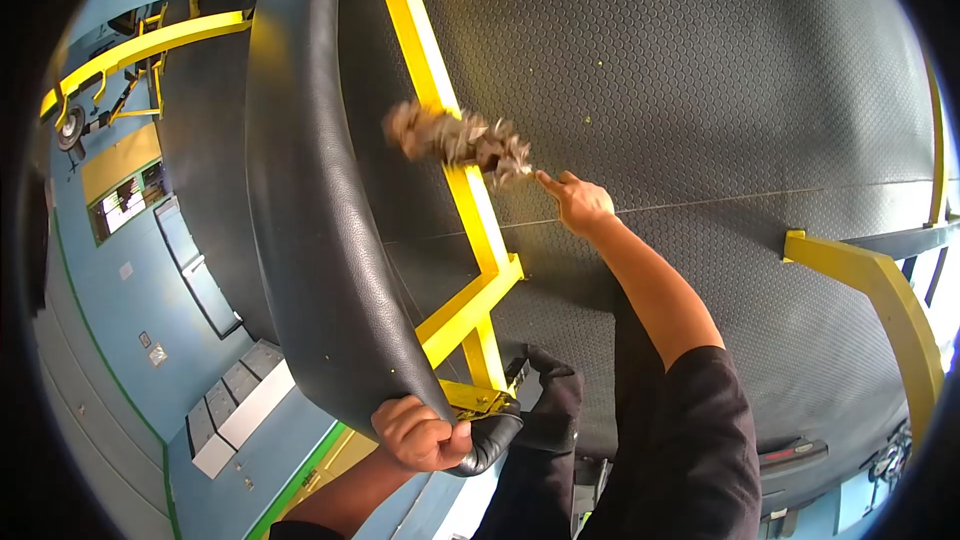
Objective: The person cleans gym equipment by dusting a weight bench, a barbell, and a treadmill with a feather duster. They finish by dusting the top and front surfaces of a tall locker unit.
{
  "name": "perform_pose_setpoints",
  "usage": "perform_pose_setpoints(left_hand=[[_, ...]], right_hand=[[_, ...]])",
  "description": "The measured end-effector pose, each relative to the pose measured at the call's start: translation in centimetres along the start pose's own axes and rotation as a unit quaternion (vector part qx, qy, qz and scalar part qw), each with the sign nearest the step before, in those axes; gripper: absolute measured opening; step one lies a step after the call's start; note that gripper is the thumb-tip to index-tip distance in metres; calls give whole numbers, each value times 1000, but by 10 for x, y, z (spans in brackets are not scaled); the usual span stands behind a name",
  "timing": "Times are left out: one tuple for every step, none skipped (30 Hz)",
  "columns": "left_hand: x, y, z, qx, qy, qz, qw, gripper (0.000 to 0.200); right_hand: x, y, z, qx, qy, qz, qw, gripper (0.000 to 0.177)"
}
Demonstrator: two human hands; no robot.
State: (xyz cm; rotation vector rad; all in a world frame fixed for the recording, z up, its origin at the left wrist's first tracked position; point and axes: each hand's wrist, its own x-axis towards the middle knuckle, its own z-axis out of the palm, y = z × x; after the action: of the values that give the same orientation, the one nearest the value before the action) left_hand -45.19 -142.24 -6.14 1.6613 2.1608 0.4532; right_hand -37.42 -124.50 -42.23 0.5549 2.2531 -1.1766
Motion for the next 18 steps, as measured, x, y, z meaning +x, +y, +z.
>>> perform_pose_setpoints(left_hand=[[1,0,0,1,0,-1,1000,40],[2,1,0,2,-1,-1,1000,40],[3,2,-1,1,-2,-2,1000,41],[4,2,-1,-1,1,-4,1000,41],[6,2,-1,2,2,-6,1000,41],[7,3,0,4,5,-9,1000,41],[8,4,1,2,15,-13,1000,39],[9,5,1,-2,22,-16,1000,39],[9,5,0,5,20,-15,1000,38],[8,4,0,12,19,-15,1000,36],[7,3,3,12,32,-13,999,37],[9,6,3,10,33,-21,999,36],[7,6,3,17,34,-21,999,36],[6,6,5,21,46,-23,998,35],[5,6,8,18,69,-20,997,34],[4,5,9,18,92,-19,995,33],[4,4,6,12,93,-16,995,30],[1,4,5,-5,112,-12,994,25]], right_hand=[[3,0,2,48,53,28,997,55],[4,-3,-6,47,52,27,997,55],[2,-9,-23,-13,-8,3,1000,55],[-1,-13,-33,-74,-69,-21,995,54],[-8,-11,-34,-74,-46,-18,996,53],[-17,-1,-22,-80,-48,-16,995,53],[-28,11,-5,-56,-46,-23,997,53],[-42,19,8,-32,-44,-31,998,53],[-64,17,3,-55,-94,-25,994,52],[-88,11,0,-79,-143,-18,986,51],[-111,9,7,-48,-132,9,990,49],[-138,10,16,-21,-118,35,992,46],[-165,22,44,42,-51,63,996,44],[-190,37,70,95,20,85,992,42],[-219,35,79,150,53,141,977,39],[-241,48,103,120,83,147,978,40],[-264,33,108,124,107,205,965,39],[-286,31,127,132,141,209,959,37]])
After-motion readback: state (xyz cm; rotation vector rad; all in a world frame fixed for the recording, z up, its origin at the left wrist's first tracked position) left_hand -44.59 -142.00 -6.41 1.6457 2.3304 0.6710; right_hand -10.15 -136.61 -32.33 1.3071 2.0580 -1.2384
